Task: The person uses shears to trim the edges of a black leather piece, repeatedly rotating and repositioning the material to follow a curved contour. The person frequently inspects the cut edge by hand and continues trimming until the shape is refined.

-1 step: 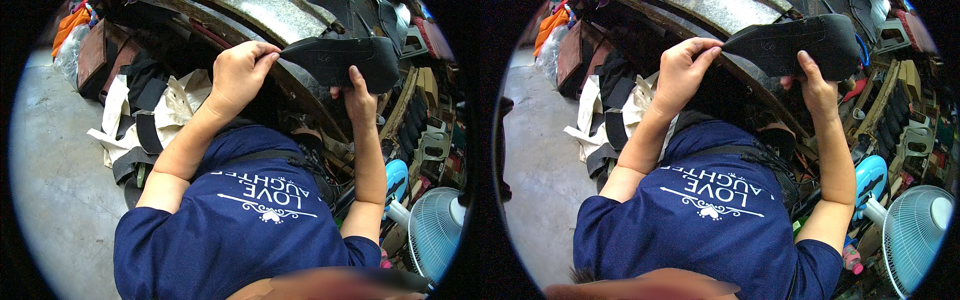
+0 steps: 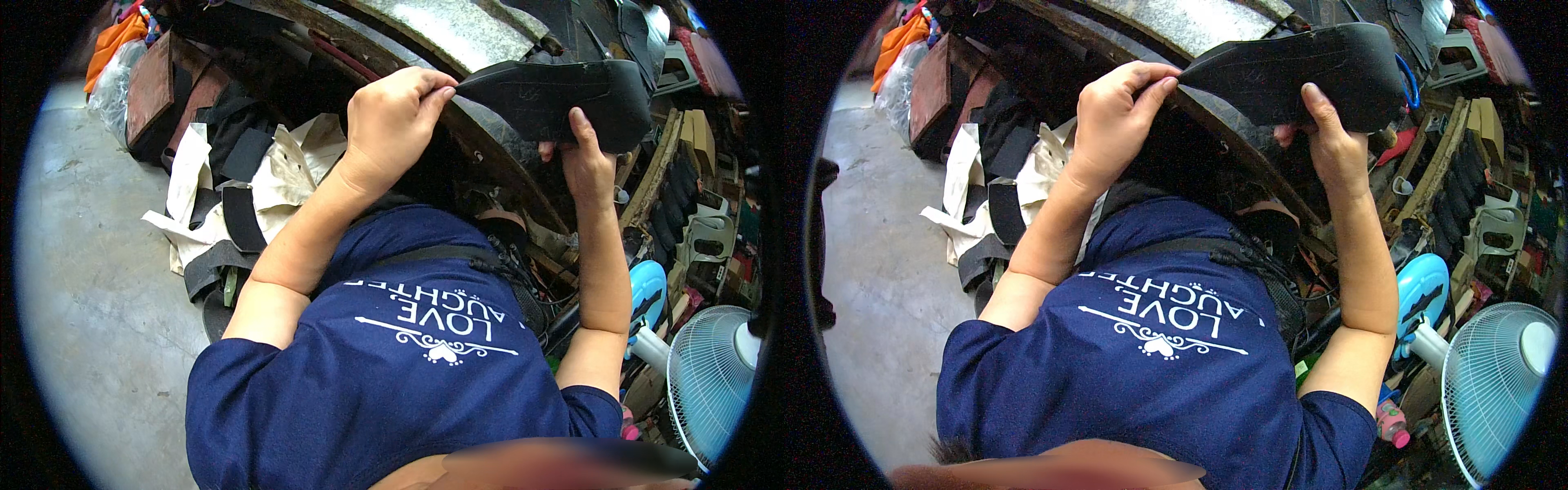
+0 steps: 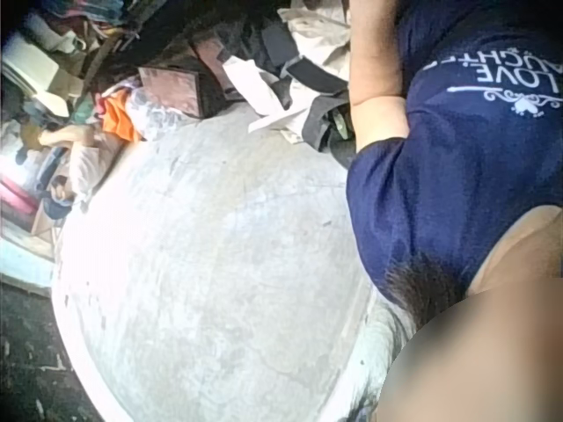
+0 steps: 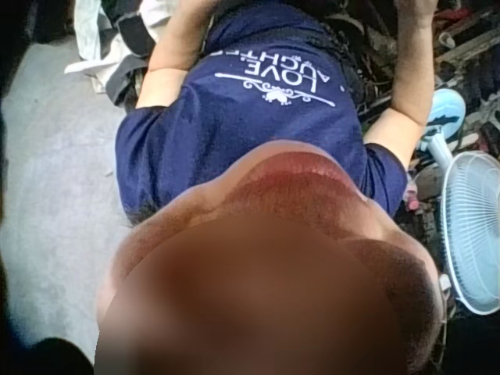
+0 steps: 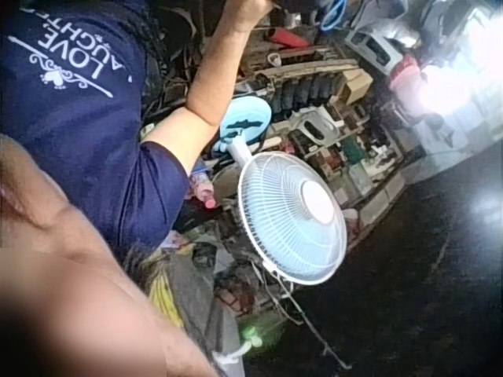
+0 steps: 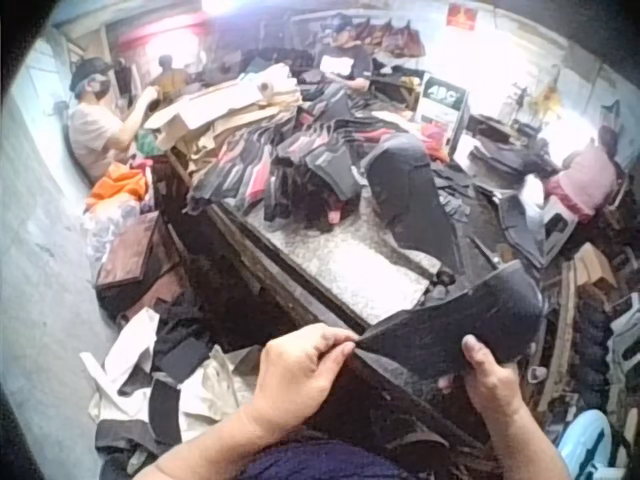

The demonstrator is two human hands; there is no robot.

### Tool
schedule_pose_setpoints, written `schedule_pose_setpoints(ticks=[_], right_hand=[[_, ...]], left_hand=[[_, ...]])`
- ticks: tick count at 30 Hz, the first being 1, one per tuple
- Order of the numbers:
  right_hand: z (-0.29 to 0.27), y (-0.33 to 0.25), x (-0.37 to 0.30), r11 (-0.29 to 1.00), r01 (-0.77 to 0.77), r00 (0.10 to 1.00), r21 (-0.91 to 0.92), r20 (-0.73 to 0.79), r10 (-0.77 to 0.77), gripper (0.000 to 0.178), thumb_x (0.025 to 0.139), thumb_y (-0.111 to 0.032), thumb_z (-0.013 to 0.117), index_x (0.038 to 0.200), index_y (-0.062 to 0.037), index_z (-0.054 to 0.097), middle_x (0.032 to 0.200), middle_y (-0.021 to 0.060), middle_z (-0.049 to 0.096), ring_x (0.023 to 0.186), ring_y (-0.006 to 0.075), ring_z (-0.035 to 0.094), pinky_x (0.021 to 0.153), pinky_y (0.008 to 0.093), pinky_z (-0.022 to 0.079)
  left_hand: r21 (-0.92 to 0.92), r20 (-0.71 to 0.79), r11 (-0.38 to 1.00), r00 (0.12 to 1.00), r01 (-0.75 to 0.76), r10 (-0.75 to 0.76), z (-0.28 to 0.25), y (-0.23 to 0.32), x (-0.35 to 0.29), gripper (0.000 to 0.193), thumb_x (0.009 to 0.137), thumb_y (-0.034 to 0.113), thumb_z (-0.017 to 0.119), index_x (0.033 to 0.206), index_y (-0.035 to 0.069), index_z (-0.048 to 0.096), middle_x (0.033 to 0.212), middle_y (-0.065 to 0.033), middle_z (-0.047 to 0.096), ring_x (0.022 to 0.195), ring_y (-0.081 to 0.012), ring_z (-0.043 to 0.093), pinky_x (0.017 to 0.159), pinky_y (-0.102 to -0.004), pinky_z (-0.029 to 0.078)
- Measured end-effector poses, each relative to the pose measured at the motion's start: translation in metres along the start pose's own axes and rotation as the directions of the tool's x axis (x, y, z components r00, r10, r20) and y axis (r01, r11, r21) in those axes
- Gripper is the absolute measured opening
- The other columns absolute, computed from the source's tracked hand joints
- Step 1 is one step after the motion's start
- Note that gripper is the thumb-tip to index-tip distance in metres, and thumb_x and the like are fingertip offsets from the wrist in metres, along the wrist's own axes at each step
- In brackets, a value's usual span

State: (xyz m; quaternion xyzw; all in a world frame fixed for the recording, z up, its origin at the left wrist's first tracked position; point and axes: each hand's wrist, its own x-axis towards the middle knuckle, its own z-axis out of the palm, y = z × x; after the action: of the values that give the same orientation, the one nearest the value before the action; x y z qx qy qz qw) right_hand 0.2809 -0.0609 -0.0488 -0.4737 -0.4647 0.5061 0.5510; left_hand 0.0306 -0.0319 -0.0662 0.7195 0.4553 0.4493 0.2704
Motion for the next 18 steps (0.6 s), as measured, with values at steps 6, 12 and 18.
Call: schedule_pose_setpoints(ticks=[6, 12, 18], right_hand=[[0.0052, -0.0049, -0.002, 1.0, 0.01, 1.0, 0.005, 0.0, -0.01, 0.021, 0.094, -0.017, 0.061, 0.104, 0.0017, 0.06, 0.086, 0.0119, 0.065, 0.059, 0.0206, 0.065, 0.047, 0.0311, 0.052], [0.0083, -0.0057, -0.0024, 1.0, 0.015, 1.0, 0.001, -0.01, -0.015, 0.021, 0.094, -0.017, 0.061, 0.106, 0.001, 0.06, 0.086, 0.0117, 0.065, 0.059, 0.0201, 0.064, 0.047, 0.0306, 0.052], [0.0075, -0.006, -0.0024, 0.999, 0.01, 1.0, -0.037, 0.0, -0.01, 0.025, 0.095, -0.02, 0.06, 0.11, -0.0002, 0.058, 0.092, 0.0122, 0.065, 0.062, 0.0204, 0.063, 0.048, 0.0312, 0.049]], left_hand=[[0.154, -0.052, 0.971, 0.98, -0.182, 0.192, 0.0034, 0.0012, 0.0011, 0.007, 0.084, 0.007, 0.066, 0.089, 0.002, 0.066, 0.082, -0.0121, 0.066, 0.069, -0.0262, 0.066, 0.061, -0.031, 0.05], [0.105, -0.036, 0.978, 0.982, -0.181, 0.186, 0.0046, -0.0029, 0.0031, 0.006, 0.082, 0.005, 0.065, 0.087, 0.002, 0.064, 0.078, -0.0111, 0.064, 0.061, -0.025, 0.06, 0.057, -0.0315, 0.048], [0.101, 0.011, 0.969, 0.975, -0.224, 0.224, -0.0007, -0.0078, 0.0092, 0.011, 0.082, 0.005, 0.068, 0.093, 0.003, 0.067, 0.083, -0.0108, 0.066, 0.069, -0.023, 0.064, 0.063, -0.0297, 0.05]])
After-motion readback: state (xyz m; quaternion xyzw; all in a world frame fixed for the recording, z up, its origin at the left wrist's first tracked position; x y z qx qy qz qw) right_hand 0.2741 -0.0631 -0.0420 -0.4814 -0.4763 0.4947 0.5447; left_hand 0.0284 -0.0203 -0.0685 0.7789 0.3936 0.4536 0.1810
